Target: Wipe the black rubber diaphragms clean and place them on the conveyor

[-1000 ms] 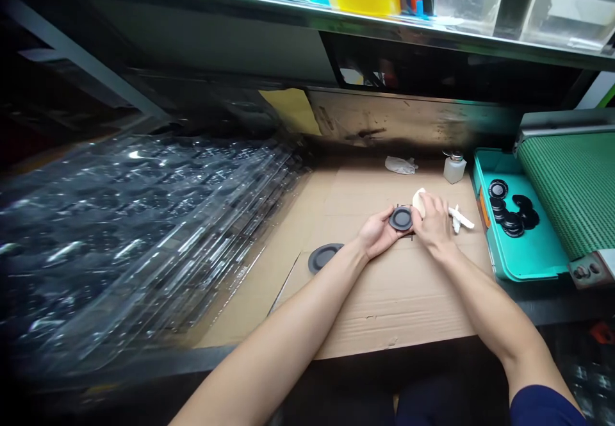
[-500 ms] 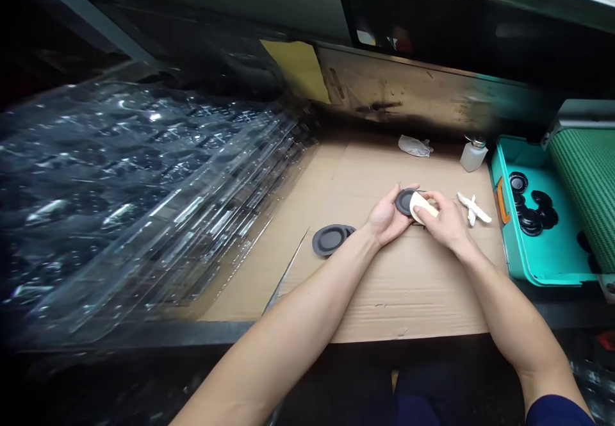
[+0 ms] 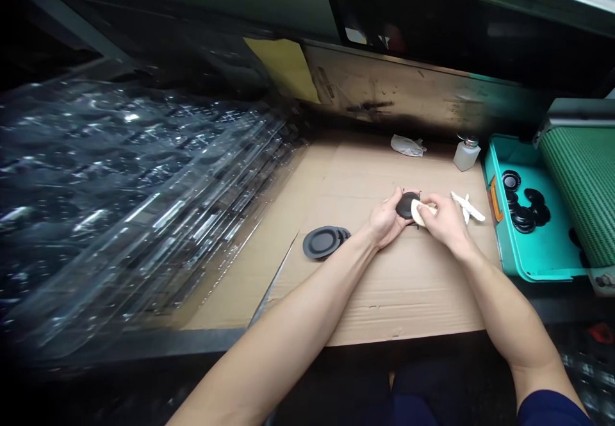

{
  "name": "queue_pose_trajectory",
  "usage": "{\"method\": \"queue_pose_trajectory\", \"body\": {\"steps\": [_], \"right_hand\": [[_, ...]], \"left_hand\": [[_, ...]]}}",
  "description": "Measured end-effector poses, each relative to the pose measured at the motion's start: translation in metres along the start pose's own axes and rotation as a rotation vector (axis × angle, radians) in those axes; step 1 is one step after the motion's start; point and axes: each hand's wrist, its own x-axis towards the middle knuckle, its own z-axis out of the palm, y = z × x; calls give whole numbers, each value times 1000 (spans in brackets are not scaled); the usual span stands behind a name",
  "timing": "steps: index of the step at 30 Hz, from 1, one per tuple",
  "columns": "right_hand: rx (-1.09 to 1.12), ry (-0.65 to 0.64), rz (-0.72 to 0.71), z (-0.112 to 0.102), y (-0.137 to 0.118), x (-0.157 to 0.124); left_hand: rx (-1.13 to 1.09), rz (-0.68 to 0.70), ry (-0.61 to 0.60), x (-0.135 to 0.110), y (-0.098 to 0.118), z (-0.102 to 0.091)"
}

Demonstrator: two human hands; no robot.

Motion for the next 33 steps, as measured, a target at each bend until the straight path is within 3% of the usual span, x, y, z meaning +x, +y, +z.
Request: {"method": "queue_pose_trajectory", "body": {"steps": [2,5,10,13,27,33], "right_hand": [[-39,88,-59,3,-3,-2],[-80,13,-192,14,-7,-3],[-461,146,21,31,-15,-2],[-563,109,16,39,-22,-3],[-509,151,66,32,-17,1],[-520,190,77,38,-11,4]], "left_hand": [[-7,0,9,0,0,1],[-57,-8,7,0,0,1],[-122,-47,67,2,-2,1],[-157,-28,51,3,-4,1],[-121,-7,51,0,-5,5],[-129,9,42,0,-6,3]]}}
